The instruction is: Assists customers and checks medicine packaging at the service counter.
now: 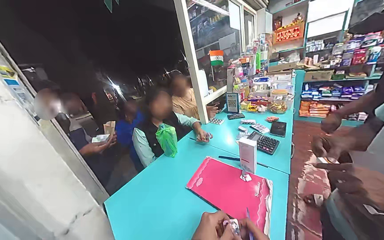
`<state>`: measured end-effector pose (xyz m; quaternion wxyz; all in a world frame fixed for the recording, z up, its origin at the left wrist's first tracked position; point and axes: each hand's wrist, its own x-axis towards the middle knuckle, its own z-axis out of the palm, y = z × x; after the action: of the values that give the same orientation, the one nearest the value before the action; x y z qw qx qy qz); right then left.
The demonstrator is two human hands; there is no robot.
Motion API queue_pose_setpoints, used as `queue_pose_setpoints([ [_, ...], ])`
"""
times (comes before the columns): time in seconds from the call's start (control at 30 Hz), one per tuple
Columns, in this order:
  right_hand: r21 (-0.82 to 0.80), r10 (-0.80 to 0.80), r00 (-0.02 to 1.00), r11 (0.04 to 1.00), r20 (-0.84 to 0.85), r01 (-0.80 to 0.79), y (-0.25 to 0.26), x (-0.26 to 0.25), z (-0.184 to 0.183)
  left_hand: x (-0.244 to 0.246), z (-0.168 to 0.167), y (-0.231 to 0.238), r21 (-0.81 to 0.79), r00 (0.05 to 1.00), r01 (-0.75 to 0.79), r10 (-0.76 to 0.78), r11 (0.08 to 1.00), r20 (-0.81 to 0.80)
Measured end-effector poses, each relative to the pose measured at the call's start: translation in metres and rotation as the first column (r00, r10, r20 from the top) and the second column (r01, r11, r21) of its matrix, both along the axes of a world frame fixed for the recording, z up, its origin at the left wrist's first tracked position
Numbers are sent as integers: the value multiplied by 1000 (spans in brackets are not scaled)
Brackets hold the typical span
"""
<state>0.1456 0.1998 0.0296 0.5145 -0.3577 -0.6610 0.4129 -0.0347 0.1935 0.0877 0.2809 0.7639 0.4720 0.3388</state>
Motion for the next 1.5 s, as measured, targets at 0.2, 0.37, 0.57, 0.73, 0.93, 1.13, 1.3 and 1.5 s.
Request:
queue_pose_setpoints([
  [0.2,-41,-1,999,999,-38,-1,0,2,4,-6,0,2,-25,996,77,-76,997,46],
  [0.37,-90,-14,998,996,-60,8,2,2,5,-5,-6,4,-45,996,64,-61,997,57],
  [0.57,-119,-29,997,993,-68,21,1,2,5,-3,-7,3,-110,996,15,-5,994,86],
  [0.73,-102,-47,995,994,-86,38,1,0,4,0,-6,2,-76,998,-10,14,997,57],
  [0.93,-100,-66,996,993,-59,60,-3,0,5,1,-7,1,-26,999,0,1,1000,53],
  [1.13,-82,-137,983,988,-124,128,-6,1,5,5,-11,4,-39,997,-11,14,999,76],
  [1.3,-7,-234,937,971,-259,241,-11,5,-4,9,-20,4,-37,993,-69,72,997,90],
  [1.5,37,-184,909,976,-375,214,-15,11,-6,12,-18,2,-17,992,-82,83,997,92],
])
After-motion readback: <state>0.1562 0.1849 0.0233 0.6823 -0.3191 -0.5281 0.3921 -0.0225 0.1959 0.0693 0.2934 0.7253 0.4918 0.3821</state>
